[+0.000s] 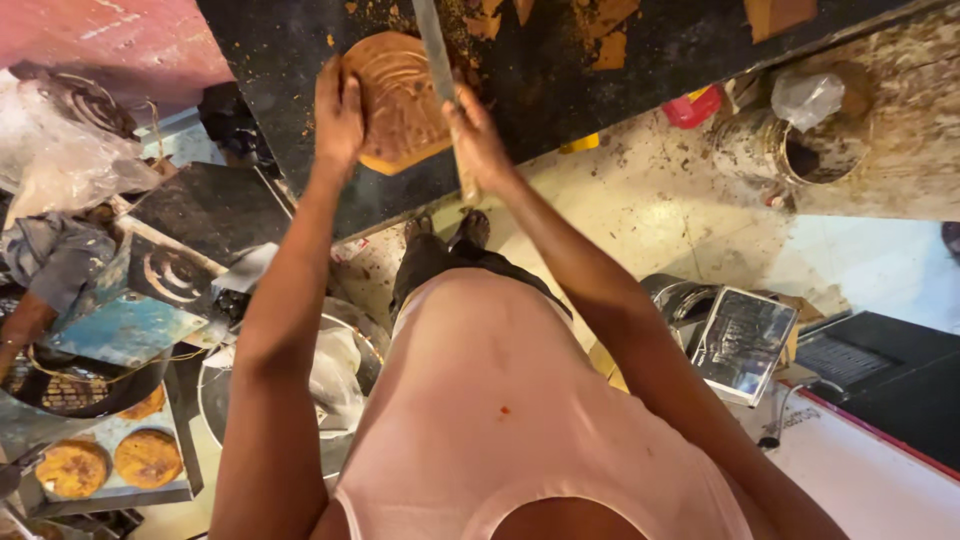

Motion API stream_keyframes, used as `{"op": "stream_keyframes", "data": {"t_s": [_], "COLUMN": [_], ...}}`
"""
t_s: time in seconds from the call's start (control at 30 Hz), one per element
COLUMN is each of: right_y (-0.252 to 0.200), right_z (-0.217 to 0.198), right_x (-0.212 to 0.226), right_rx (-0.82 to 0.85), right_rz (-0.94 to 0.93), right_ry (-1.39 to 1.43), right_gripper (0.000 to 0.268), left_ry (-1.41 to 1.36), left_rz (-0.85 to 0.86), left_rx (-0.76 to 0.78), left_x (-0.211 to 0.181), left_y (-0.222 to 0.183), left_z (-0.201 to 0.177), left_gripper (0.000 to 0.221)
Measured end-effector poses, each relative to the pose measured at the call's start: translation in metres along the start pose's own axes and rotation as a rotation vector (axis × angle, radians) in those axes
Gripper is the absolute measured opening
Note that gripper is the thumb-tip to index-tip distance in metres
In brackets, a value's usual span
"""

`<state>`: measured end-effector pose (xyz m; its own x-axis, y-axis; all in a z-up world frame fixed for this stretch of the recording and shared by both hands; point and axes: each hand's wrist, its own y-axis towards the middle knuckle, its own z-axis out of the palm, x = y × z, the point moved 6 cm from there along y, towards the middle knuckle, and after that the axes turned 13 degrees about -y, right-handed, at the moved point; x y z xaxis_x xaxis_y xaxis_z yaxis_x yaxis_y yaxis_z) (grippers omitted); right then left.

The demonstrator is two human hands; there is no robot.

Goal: The person cuts a round, brown food item into smaller pieces using a long knife and then scrapes the cut pieces across the table surface. The person then picks up a square piece of the same food item and cuts it into smaller pieces using the knife.

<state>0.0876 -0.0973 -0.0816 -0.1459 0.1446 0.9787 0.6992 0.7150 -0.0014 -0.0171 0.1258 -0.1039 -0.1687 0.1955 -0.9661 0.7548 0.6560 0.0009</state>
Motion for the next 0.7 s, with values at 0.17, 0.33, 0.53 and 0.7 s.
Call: {"op": "stream_keyframes", "data": {"t_s": [0.17, 0.33, 0.53, 0.7], "right_y": [-0.013, -0.084, -0.082, -0.115], "right_z": [-0.058, -0.045, -0.010, -0.017], "right_x": [0.023, 0.072, 0.069, 0.076], "right_rx": [0.007, -0.057, -0.032, 0.007], "right_rz": [0.224, -0.067, 0.121, 0.082], "right_ry": [-0.501, -0.948, -1.017, -0.955], "right_gripper": [0.052, 0.076, 0.086, 0.085], "left_ry": [0.597, 0.754, 0.777, 0.827], "left_rz": [-0.021, -0.024, -0.081, -0.025], "left_rx": [0.045, 0.225, 0.233, 0.208], "left_x": [-0.066, -0.114, -0.119, -0.120], "left_y": [-0.048, -0.022, -0.016, -0.022], "left_z": [0.026, 0.080, 0.090, 0.093], "left_gripper": [0.080, 0.068, 0.062, 0.058]}}
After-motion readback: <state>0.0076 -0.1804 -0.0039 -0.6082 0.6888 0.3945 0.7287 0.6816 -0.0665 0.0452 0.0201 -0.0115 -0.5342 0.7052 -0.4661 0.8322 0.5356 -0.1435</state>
